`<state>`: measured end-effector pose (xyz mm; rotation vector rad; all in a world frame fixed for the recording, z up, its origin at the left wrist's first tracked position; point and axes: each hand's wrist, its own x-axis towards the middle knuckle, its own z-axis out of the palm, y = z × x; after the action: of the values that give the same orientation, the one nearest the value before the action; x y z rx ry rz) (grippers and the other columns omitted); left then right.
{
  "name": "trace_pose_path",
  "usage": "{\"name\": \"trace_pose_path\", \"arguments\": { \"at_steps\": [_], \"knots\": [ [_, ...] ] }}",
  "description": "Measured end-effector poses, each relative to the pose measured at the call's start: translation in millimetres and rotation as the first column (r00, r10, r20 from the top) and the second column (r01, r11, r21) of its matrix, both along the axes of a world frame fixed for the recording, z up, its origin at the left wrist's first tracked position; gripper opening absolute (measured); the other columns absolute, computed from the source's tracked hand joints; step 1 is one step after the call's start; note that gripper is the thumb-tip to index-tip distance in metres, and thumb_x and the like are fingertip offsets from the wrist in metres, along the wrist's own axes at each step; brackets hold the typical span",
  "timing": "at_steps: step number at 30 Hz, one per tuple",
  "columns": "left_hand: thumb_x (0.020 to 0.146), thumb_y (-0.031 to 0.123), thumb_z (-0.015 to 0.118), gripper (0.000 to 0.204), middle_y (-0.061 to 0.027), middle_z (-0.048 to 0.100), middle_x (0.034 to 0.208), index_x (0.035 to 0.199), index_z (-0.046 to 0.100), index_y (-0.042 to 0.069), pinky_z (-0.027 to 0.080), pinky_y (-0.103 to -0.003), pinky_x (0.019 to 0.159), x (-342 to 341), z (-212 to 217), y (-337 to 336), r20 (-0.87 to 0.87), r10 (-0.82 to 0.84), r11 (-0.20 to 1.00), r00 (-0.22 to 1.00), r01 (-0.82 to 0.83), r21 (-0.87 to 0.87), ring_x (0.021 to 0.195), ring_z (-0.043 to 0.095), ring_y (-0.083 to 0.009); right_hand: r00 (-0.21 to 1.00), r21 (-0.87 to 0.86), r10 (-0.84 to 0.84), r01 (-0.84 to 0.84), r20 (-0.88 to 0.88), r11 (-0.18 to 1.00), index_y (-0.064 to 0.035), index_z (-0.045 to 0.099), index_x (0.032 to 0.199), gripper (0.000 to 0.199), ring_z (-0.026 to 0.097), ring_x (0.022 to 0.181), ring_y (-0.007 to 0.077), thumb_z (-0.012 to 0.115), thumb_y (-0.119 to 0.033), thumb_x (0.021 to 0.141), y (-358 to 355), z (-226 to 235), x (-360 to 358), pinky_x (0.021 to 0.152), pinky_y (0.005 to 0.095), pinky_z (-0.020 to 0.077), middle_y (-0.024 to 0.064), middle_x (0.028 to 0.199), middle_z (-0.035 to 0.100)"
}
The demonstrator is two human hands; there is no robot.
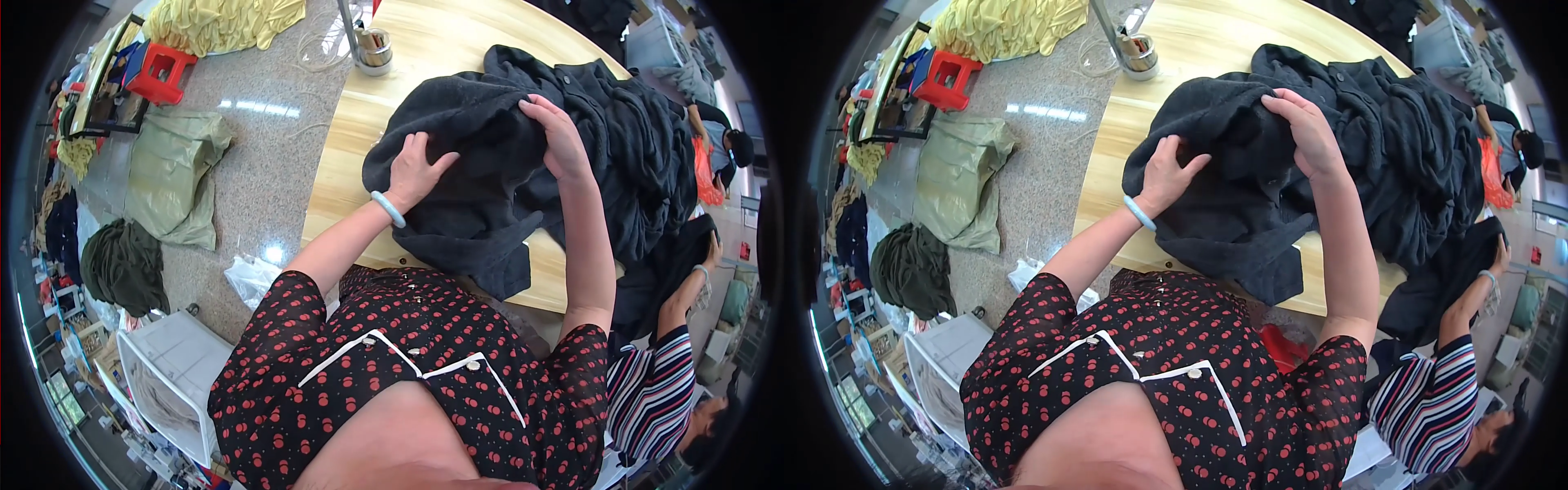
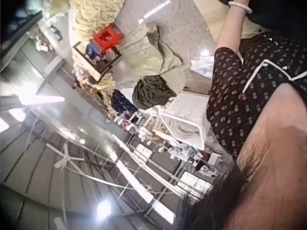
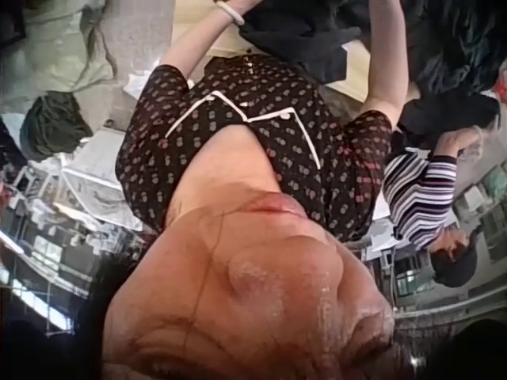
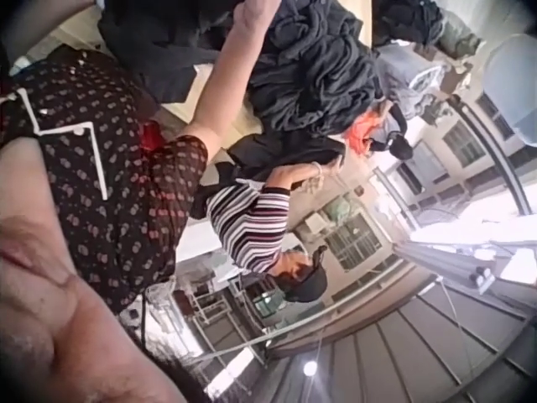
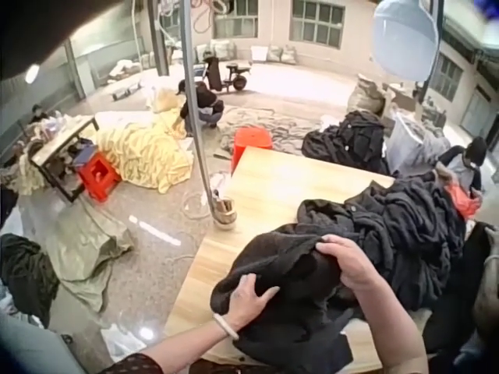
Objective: Folding and inspecting black jackets at a factory workbench.
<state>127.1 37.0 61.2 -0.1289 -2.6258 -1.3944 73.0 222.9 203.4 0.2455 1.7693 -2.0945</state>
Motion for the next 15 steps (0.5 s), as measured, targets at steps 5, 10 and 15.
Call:
{"name": "trace_pose_path", "arguments": {
  "at_steps": [5,10,15],
  "knots": [
    [0.073,0.028,0.064,0.048,-0.0226,0.043,0.095,0.099,0.036,-0.001,0.043,-0.045,0.069,-26.1,30.6,34.1,-0.033,0.14,0.99,0.99,-0.139,0.028,0.085,0.049,-0.0414,0.997,-0.182,0.045,-0.057,-0.07,0.982,-0.0037,0.057,0.089,0.011,0.056,0.073,0.0068,0.053,-0.01,0.081,-12.4,30.2,22.3,0.068,0.0186,0.0444,-0.0002,0.082,0.06],
    [0.073,0.013,0.059,0.04,-0.0228,0.041,0.096,0.101,0.035,-0.001,0.043,-0.045,0.073,-33.0,46.7,26.4,-0.234,0.063,0.994,0.97,-0.083,-0.077,0.087,0.047,-0.0414,0.986,-0.283,-0.087,0.043,-0.143,0.958,-0.0016,0.057,0.089,0.013,0.057,0.074,0.0073,0.053,-0.011,0.081,-9.4,64.8,36.6,0.07,0.0193,0.0454,0.0012,0.082,0.06],
    [0.068,0.0,0.05,0.026,-0.0238,0.058,0.081,0.093,0.051,0.0,0.043,-0.042,0.076,-30.7,68.0,-13.6,0.075,-0.057,0.982,0.996,0.069,-0.174,0.082,0.055,-0.0374,0.959,-0.25,-0.072,0.001,-0.274,0.968,-0.0029,0.054,0.099,0.019,0.059,0.08,0.0096,0.054,-0.01,0.081,56.7,78.9,36.8,0.072,0.0203,0.0457,0.0031,0.088,0.061]
  ]
}}
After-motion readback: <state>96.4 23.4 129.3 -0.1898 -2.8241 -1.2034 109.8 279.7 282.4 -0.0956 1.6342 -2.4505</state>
